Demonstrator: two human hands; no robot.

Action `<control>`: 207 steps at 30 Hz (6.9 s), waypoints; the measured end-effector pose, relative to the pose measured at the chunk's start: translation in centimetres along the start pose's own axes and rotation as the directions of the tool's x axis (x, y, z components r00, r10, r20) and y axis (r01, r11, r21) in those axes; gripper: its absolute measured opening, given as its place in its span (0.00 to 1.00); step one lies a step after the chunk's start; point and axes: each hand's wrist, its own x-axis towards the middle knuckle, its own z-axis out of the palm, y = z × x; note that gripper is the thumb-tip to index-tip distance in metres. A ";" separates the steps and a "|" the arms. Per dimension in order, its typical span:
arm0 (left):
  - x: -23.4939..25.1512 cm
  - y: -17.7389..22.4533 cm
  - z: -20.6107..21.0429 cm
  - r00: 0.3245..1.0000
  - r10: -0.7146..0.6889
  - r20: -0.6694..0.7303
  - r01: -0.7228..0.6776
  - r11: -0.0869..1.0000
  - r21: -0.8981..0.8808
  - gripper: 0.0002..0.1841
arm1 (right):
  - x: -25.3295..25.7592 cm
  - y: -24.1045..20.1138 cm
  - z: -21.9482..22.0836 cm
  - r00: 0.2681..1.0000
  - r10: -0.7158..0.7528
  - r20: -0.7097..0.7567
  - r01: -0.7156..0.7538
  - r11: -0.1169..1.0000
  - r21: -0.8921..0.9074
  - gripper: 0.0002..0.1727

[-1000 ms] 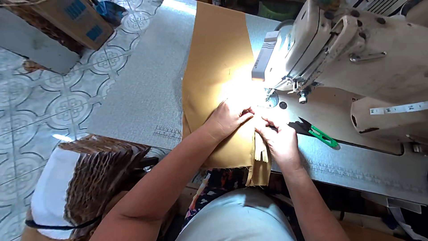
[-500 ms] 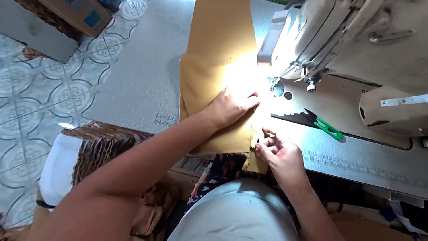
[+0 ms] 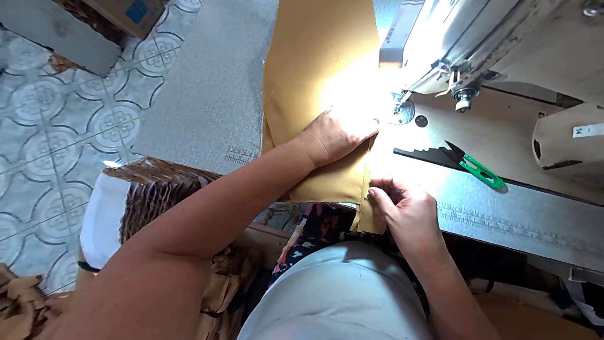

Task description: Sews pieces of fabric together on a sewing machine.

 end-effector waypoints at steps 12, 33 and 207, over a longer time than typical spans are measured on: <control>0.2 -0.1 -0.3 0.999 0.046 -0.026 -0.048 0.995 -0.087 0.16 | -0.1 0.2 0.0 1.000 0.009 0.006 -0.009 1.000 0.023 0.16; 0.3 -0.2 -0.4 0.997 0.052 -0.049 -0.057 0.992 -0.114 0.14 | -0.1 -0.7 -0.1 0.991 -0.124 0.040 0.130 0.955 -0.268 0.17; 3.5 -0.1 -0.1 0.943 -0.270 0.193 0.325 0.868 -0.376 0.15 | 7.1 2.8 -0.6 0.835 -0.545 -0.070 0.413 0.706 -0.575 0.14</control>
